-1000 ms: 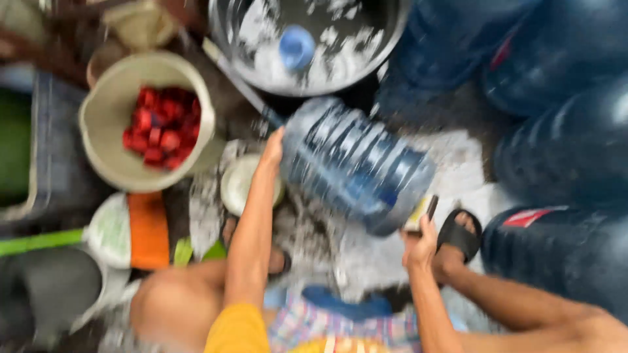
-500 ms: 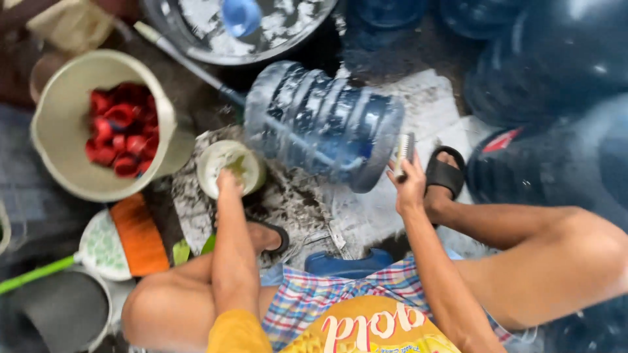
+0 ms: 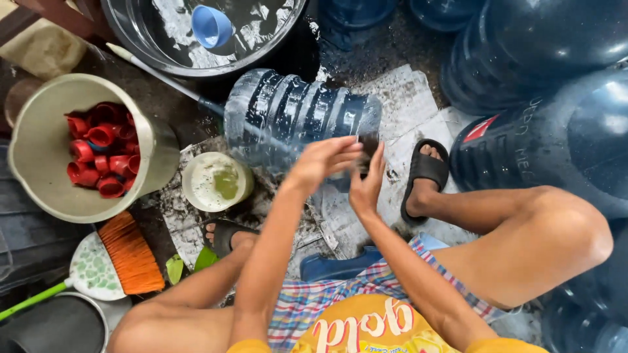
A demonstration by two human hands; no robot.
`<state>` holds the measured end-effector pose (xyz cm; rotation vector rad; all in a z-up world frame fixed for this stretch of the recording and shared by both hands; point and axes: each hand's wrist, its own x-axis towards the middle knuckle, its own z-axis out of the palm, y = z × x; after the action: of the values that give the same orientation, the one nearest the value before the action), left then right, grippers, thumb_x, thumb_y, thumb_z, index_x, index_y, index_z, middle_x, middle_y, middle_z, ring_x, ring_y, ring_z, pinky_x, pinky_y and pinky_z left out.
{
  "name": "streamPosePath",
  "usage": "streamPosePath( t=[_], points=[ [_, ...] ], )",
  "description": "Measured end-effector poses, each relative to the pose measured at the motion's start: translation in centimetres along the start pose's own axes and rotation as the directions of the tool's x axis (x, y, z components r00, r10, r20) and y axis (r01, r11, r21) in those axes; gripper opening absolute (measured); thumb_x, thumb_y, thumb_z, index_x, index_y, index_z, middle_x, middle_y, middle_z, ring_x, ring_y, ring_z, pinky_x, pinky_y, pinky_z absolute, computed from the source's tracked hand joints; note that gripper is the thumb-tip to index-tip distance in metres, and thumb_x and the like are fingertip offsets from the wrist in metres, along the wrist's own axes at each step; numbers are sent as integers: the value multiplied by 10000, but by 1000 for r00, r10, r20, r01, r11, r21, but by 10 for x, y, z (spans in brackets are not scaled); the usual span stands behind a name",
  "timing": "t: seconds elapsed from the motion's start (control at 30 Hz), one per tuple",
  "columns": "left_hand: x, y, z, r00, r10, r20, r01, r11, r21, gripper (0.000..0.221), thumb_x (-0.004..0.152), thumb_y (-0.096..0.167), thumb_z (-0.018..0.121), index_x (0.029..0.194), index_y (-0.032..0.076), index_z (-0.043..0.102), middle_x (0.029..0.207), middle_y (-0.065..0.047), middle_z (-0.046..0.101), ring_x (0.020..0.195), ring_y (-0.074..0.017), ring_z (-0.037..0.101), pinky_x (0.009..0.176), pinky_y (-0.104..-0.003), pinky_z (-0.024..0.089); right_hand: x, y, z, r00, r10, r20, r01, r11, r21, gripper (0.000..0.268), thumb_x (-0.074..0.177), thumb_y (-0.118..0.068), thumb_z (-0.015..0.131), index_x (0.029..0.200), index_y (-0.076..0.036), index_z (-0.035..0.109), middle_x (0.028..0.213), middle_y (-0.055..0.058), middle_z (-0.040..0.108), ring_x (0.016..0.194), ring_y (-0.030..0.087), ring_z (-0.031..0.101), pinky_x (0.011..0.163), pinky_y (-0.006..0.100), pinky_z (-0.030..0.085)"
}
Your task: Scrubbing the exterior of a large plastic water jug with a sponge and rinsing it with a hose.
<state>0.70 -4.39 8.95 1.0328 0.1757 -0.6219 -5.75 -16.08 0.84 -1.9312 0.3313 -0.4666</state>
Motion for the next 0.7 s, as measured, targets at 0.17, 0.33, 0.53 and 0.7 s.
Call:
streamPosePath(
  t=[0.17,0.33,0.53,0.7],
  points=[
    [30,-6,3,911,412,13,-368,798,476,314,970,198,492,1243,82,595,1210,-151,612,1129,-284,577,993,-444,435,70,13,8,996,-86,-26,83,992,-94,546,975,-216,553,1460,-130,319,1270,218,492,1193,423,486,999,492,387],
    [79,-22,-40,876,461,142,-207,92,974,434,961,435,472,1350,248,515,1418,-112,441,1311,-421,370,1074,-663,141,10,3,-2,998,-49,-37,45,995,-88,483,1022,-237,457,1481,-198,310,1348,182,427,1241,421,434,1018,510,358],
    [87,-28,-28,845,506,173,-71,-213,974,353,968,367,392,1276,314,556,1394,-98,470,1332,-285,396,1095,-565,188,-5,68,-7,931,-349,102,364,898,-246,547,941,-150,562,1447,-97,359,1442,245,282,1309,436,330,1032,527,319],
    [96,-32,-35,750,605,265,-146,-239,960,413,954,248,435,1346,136,496,1378,-121,493,1281,-256,471,1091,-449,277,105,32,-16,941,-260,219,286,953,-100,511,946,-200,600,1420,-282,429,1325,110,484,1268,328,444,1050,487,334]
  ],
)
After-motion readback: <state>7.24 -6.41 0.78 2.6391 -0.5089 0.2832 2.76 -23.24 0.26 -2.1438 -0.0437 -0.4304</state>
